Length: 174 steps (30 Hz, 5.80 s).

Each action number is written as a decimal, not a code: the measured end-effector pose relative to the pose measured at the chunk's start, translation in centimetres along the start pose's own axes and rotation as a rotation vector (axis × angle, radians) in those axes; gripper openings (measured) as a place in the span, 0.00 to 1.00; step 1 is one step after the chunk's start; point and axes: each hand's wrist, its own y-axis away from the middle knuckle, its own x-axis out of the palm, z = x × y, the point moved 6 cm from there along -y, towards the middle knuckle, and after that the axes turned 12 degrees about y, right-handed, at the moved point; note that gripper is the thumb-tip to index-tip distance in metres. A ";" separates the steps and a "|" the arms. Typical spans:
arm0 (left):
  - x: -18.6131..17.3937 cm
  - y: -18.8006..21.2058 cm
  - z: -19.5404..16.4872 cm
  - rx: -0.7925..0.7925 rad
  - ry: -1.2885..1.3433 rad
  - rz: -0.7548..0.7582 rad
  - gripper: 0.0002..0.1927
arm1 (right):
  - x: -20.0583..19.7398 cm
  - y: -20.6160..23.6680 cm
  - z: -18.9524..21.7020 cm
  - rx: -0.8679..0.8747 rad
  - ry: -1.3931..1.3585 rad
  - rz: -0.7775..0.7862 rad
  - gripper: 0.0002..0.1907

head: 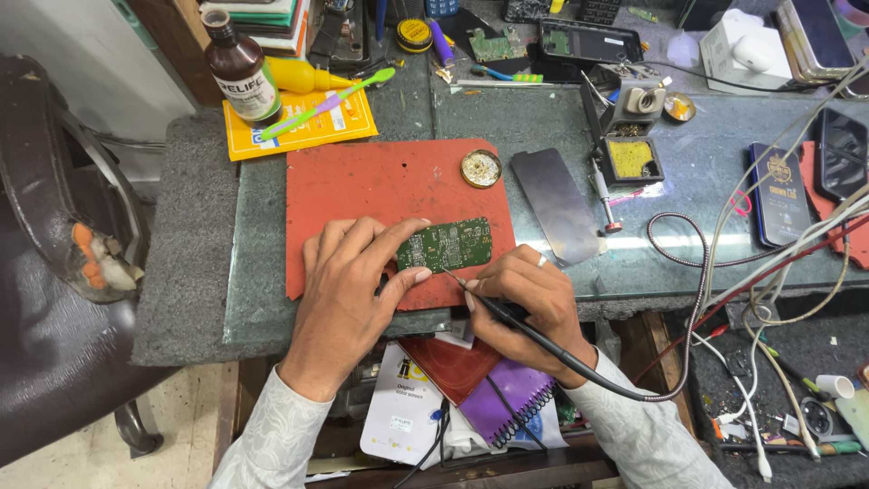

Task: The person uses a soldering iron to apply solder to several points on a small green circuit board. They repeatedly dip the iron tip into a small container of solder paste and then touch it to specific pads on the board. The person holds the board steady with one hand while manipulating the tool with the other.

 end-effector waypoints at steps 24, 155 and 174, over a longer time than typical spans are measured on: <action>0.1 0.3 0.2 0.025 -0.009 0.000 0.24 | 0.3 0.1 0.0 -0.007 0.029 0.020 0.09; 29.1 6.0 -3.1 -0.558 0.387 0.525 0.31 | -8.5 3.7 -11.2 0.569 -0.247 -0.511 0.18; 21.9 7.0 -2.6 -0.330 0.359 0.494 0.31 | -8.1 3.8 -10.6 0.557 -0.208 -0.446 0.23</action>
